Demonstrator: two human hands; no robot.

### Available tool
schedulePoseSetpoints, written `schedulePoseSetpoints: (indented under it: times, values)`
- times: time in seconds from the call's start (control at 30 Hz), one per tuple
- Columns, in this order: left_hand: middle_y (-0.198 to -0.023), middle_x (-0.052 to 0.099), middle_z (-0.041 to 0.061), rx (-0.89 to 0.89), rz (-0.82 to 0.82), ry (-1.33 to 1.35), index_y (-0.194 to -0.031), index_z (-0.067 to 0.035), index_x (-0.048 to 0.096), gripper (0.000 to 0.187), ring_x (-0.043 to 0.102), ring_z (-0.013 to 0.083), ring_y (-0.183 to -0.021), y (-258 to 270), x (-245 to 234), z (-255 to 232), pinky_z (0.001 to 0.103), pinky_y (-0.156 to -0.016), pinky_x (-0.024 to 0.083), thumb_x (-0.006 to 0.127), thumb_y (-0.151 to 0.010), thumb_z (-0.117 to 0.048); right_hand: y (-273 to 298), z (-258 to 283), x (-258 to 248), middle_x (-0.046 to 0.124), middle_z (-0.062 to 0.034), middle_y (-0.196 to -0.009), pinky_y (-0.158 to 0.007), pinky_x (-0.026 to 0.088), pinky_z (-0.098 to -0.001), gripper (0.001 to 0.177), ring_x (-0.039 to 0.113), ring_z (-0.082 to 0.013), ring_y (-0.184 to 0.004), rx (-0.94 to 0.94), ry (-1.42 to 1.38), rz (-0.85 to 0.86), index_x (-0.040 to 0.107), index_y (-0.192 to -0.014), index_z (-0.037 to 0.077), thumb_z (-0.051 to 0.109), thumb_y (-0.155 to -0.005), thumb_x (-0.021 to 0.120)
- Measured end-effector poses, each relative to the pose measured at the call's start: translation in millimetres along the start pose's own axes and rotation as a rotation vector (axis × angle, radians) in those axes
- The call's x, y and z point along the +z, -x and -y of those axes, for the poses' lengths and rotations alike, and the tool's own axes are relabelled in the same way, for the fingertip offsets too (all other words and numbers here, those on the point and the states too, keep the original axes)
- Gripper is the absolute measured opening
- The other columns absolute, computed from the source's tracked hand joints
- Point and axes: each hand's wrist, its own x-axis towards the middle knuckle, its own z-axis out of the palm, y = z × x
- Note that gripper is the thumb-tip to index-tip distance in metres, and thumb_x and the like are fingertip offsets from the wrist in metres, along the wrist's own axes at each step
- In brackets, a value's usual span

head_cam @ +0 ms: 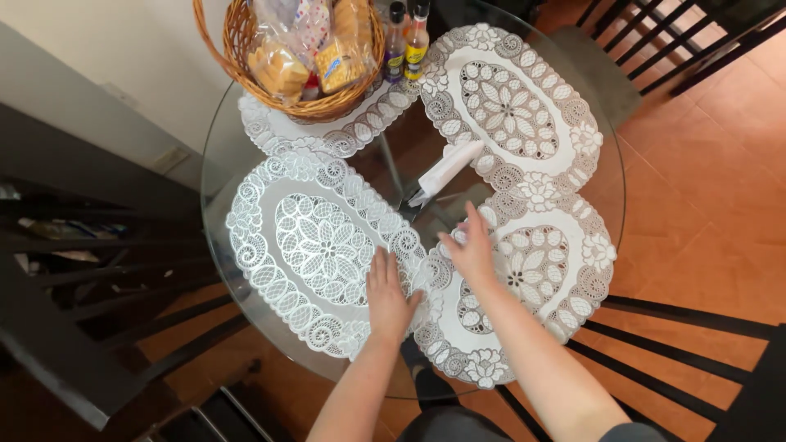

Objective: The person is seen cleaning a glass table with a green cloth, then moving objects like hot sauce and fruit into a cart and back to the table.

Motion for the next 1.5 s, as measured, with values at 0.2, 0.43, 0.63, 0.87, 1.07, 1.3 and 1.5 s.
schedulePoseSetpoints:
  times: [0.2,0.43,0.63,0.87,1.07,1.3,1.5]
  values:
    - [-0.157,0.037,0.031,0.073,-0.220,0.275,-0.155,0.006,0.027,0.094,0.042,0.0460,-0.141,-59.9,13.6,2.5,0.045,-0.116,0.035,0.079,-0.078,-0.005,-45.5,8.3,37.3,0.032,-0.0217,-0.162,-0.086,0.062,-0.0335,0.125,0.068,-0.0246,-0.114,0.033,-0.469,0.076,-0.008,-0.162,0.007,0.003,-0.077,0.084]
    - [-0.139,0.060,0.022,-0.078,-0.120,0.431,-0.159,-0.004,0.030,0.085,0.063,0.0392,-0.122,-117.5,1.8,-25.5,0.042,-0.102,0.051,0.071,-0.084,-0.007,-76.1,7.0,54.6,0.022,-0.0201,-0.168,-0.086,0.062,-0.0358,0.122,0.067,-0.0291,-0.113,-0.030,-0.512,0.127,-0.008,-0.162,0.008,-0.013,-0.074,0.074]
    - [-0.146,0.053,0.026,-0.015,-0.214,0.408,-0.157,-0.001,0.031,0.085,0.055,0.0418,-0.130,-137.3,3.9,-23.4,0.043,-0.107,0.046,0.071,-0.081,-0.003,-101.5,-7.0,56.8,0.036,-0.0186,-0.162,-0.087,0.061,-0.0352,0.108,0.067,-0.0261,-0.112,0.020,-0.556,0.153,0.008,-0.163,0.009,-0.011,-0.076,0.069]
    - [-0.150,0.049,0.026,0.000,-0.249,0.462,-0.158,-0.002,0.027,0.088,0.052,0.0416,-0.135,-139.8,-6.7,-46.8,0.042,-0.112,0.043,0.072,-0.083,-0.004,-178.4,-5.8,9.0,0.055,-0.0070,-0.146,-0.108,0.046,-0.0414,0.054,0.055,-0.0217,-0.130,0.114,-0.474,-0.187,0.049,-0.151,0.011,0.034,-0.102,0.053]
    - [-0.152,0.046,0.028,-0.019,-0.245,0.496,-0.159,-0.002,0.023,0.089,0.049,0.0425,-0.138,-144.1,-4.9,-55.5,0.042,-0.114,0.040,0.070,-0.084,-0.002,-190.3,25.9,0.1,0.059,-0.0074,-0.144,-0.112,0.037,-0.0401,0.060,0.049,-0.0233,-0.136,0.143,-0.617,0.182,0.054,-0.146,0.013,0.053,-0.105,0.036]
    - [-0.157,0.041,0.029,-0.042,-0.236,0.521,-0.160,0.001,0.019,0.092,0.044,0.0417,-0.144,-146.3,-2.8,-49.8,0.041,-0.118,0.037,0.070,-0.084,-0.004,-163.2,33.6,10.3,0.055,-0.0146,-0.148,-0.117,0.033,-0.0351,0.055,0.049,-0.0248,-0.140,-0.155,-0.336,0.136,0.049,-0.149,0.005,0.041,-0.108,0.043]
    - [-0.164,0.026,0.031,0.014,-0.400,0.507,-0.159,0.004,0.016,0.099,0.029,0.0435,-0.152,-127.7,-10.9,-41.6,0.042,-0.123,0.025,0.076,-0.081,-0.006,-157.8,51.4,-9.4,0.052,-0.0138,-0.152,-0.117,0.033,-0.0352,0.054,0.046,-0.0239,-0.141,-0.068,-0.412,-0.063,0.049,-0.148,0.002,0.037,-0.106,0.049]
